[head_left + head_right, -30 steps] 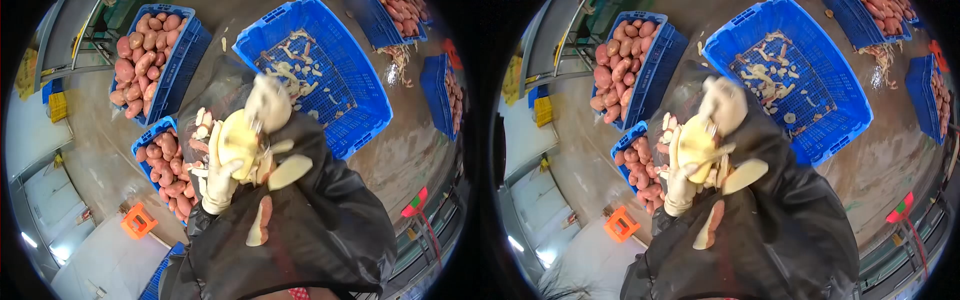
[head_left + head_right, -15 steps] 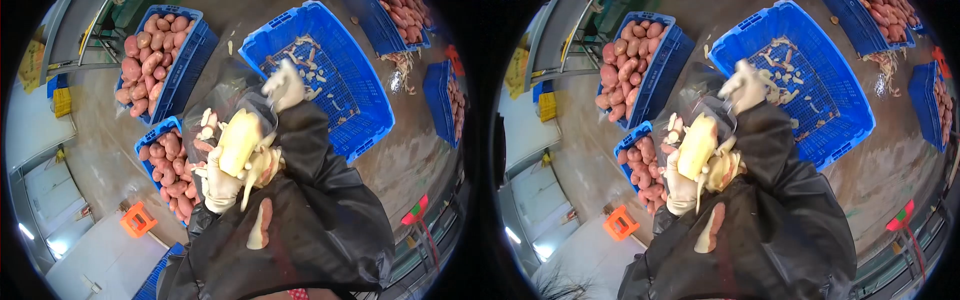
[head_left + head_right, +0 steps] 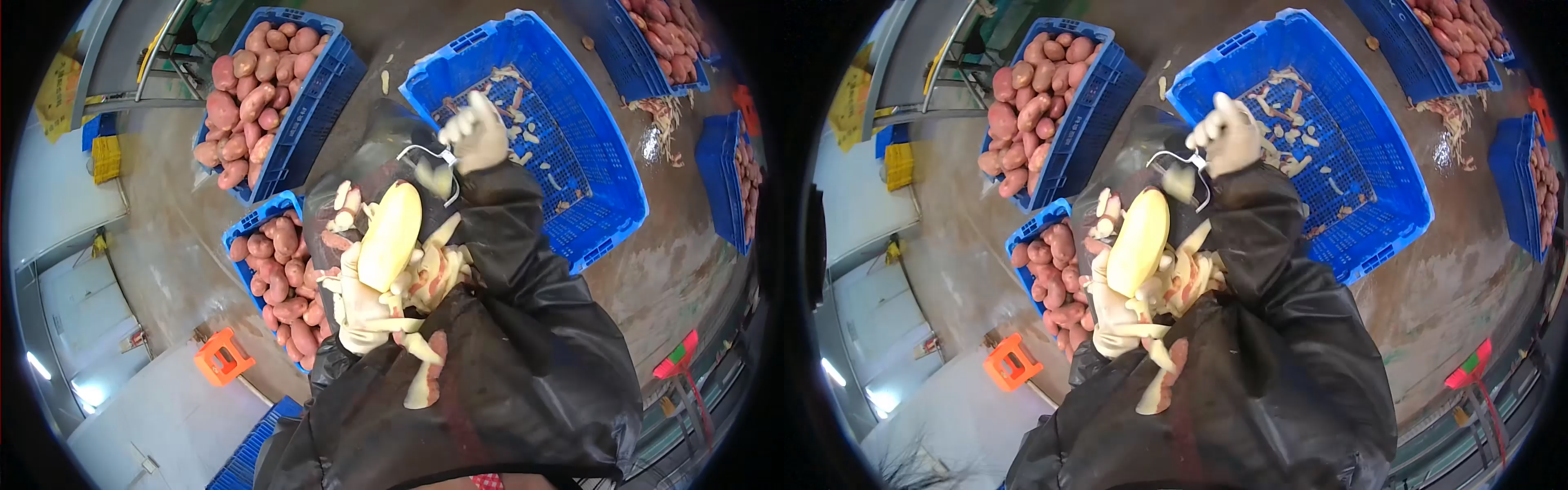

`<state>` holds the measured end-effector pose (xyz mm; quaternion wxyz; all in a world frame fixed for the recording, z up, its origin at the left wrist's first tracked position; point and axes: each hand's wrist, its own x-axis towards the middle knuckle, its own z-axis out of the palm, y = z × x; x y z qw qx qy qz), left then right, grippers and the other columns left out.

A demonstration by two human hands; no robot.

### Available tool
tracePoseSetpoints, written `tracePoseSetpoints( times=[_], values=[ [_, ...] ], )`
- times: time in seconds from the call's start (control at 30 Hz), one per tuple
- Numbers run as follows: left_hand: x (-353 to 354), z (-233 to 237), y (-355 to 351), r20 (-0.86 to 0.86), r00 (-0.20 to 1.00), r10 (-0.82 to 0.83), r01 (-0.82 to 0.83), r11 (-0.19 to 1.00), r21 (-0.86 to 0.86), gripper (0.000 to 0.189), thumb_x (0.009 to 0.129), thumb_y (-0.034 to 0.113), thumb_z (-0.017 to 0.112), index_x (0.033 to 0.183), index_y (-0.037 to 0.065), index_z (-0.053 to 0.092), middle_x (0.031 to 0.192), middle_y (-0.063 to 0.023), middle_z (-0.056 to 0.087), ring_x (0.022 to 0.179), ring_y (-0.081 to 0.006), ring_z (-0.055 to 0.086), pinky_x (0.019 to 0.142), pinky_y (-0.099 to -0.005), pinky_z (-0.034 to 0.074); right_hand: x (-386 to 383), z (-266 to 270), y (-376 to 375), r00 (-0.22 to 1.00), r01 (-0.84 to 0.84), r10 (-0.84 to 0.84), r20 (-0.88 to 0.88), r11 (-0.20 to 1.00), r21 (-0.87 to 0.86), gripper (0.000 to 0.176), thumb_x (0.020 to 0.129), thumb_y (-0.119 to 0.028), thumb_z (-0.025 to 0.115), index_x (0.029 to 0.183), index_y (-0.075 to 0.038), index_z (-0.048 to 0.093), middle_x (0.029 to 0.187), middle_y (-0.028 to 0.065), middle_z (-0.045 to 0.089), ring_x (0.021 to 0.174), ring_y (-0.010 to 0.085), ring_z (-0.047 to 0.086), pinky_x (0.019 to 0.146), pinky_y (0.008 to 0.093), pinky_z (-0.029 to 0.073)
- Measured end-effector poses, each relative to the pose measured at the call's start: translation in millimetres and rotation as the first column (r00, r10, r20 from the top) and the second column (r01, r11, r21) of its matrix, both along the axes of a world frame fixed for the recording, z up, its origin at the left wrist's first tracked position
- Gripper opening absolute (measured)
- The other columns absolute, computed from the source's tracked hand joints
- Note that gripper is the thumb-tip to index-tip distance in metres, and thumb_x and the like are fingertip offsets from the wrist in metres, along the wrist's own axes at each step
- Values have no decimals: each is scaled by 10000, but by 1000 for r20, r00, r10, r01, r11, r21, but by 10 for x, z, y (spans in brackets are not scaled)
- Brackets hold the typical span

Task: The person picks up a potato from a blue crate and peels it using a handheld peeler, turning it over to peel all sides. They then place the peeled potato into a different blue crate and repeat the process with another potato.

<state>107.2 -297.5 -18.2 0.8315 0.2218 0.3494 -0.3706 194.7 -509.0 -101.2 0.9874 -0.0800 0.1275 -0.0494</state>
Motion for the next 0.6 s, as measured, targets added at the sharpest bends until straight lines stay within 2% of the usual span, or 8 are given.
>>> tracePoseSetpoints(
  times=[0.1, 0.17, 0.2, 0.23, 0.3, 0.37, 0.57, 0.6],
  values=[
    [-10, -47, -20, -23, 999, 43, -45, 995, -92, 526, 845, 400, 462, 1118, -45, 526, 938, -266, 601, 501, -254, 544, 332, -270, 403, -207, 74, 308, 893, -200, 168, 418, 979, 32, 405, 914, -276, 459, 558, -87, 432, 511, 58, 523, 431, 170, 502, 451, 344, 415],
    [37, -143, 99, -111, 994, 12, -30, 987, -159, 517, 834, 373, 466, 1133, -46, 521, 943, -268, 601, 513, -264, 550, 354, -282, 431, 91, -115, 61, 994, -60, -43, -100, 551, -832, 378, 911, -283, 467, 596, -76, 446, 530, 91, 540, 457, 189, 521, 495, 336, 432],
    [54, -76, 47, -103, 994, 19, -33, 990, -140, 534, 820, 385, 465, 1128, -47, 530, 912, -266, 605, 499, -280, 548, 387, -329, 468, 185, -114, -16, 970, 133, -242, -25, 614, -778, 355, 914, -278, 461, 634, -61, 454, 527, 94, 510, 507, 209, 541, 537, 339, 442],
    [58, -81, 169, -38, 973, -228, 216, 956, -200, 545, 811, 346, 496, 1205, -31, 474, 1016, -246, 584, 647, -304, 595, 554, -367, 535, 315, -511, -232, 989, 145, -145, 19, 958, -246, 423, 926, -376, 459, 661, -47, 462, 551, 81, 491, 562, 223, 548, 573, 369, 467],
    [-32, -160, -1, 379, 869, -318, 93, 857, 507, 619, 783, 248, 584, 1293, -27, 366, 1174, -211, 513, 921, -316, 584, 791, -356, 513, 213, -128, -270, 976, 217, -196, 95, 910, -354, 499, 903, -493, 441, 697, -40, 470, 629, 69, 494, 618, 220, 545, 684, 407, 495],
    [-76, -14, -169, 138, 192, -972, -340, 66, 938, 855, 648, 158, 729, 1347, -28, 273, 1280, -238, 408, 1179, -364, 419, 993, -402, 354, -14, 241, -224, 973, 213, -168, 159, 918, -335, 471, 899, -523, 388, 827, -71, 498, 760, 59, 523, 763, 223, 545, 881, 492, 438],
    [272, -71, -251, -12, 113, -994, -378, -54, 924, 829, 588, 180, 757, 1293, -30, 376, 1132, -171, 519, 1050, -278, 527, 895, -342, 426, -473, 558, -208, 985, -83, 91, 146, 995, -59, 542, 913, -565, 307, 729, -93, 499, 583, 58, 506, 544, 198, 522, 528, 343, 446],
    [363, -66, -202, 114, 43, -993, -159, 105, 982, 821, 577, 186, 733, 1291, -18, 383, 1125, -192, 526, 1030, -312, 533, 873, -358, 438, -400, 424, -14, 997, -74, 39, -72, 813, -578, 534, 931, -520, 329, 664, -78, 467, 510, 61, 475, 433, 188, 475, 448, 302, 414]
  ],
)
